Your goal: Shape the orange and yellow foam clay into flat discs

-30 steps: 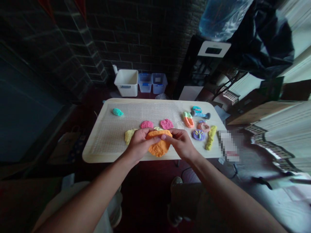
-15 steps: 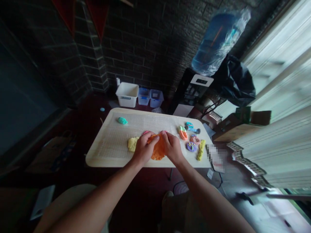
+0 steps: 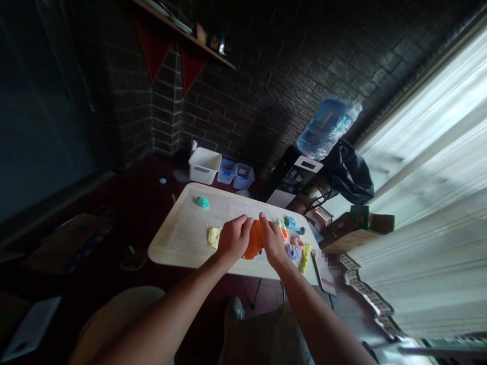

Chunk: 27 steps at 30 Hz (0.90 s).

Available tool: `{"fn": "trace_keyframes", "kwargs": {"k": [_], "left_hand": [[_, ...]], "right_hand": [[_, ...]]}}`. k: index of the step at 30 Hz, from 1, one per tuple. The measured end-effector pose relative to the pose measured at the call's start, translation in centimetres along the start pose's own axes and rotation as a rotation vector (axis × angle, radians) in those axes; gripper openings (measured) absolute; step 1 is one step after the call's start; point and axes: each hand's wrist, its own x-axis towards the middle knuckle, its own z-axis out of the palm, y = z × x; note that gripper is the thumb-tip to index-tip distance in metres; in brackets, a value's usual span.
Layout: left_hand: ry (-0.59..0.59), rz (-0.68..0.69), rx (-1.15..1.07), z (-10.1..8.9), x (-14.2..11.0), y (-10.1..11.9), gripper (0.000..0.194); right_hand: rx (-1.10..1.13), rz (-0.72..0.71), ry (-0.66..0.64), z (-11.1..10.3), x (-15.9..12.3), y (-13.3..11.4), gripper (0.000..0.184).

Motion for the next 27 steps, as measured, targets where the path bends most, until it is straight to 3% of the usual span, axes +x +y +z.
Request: {"fn": "trace_keyframes", "kwargs": {"k": [8,14,20,24,27], "left_hand": [[-0.001,0.004,0.29,0.8,1.3,-0.8,0.038],[0.022,0.011,0.421,2.0,2.7,-0.9,0.044],[0.034,-0.009,0.402,5.5,3.7,0.5,0.052],[-0.035,-0.068,0.202,8.3,4.6,1.0,0.061],[-0.066,-0.114,0.146,8.5,5.0,1.5,0.06]], "right_hand": [[-0.03,-0.14,0.04,1.7,1.5,3.1,0.061],[0.173,-0.059,0.022,1.9,2.5,4.2,0.07],[0.251,-0.086,0.077,-0.6,3.1,5.2,0.066],[0.353,-0.059,0.043,-3.3,4.1,6.3,0.067],[0.427,0.002,-0.027,-4.7,4.7,6.8,0.071]]}}
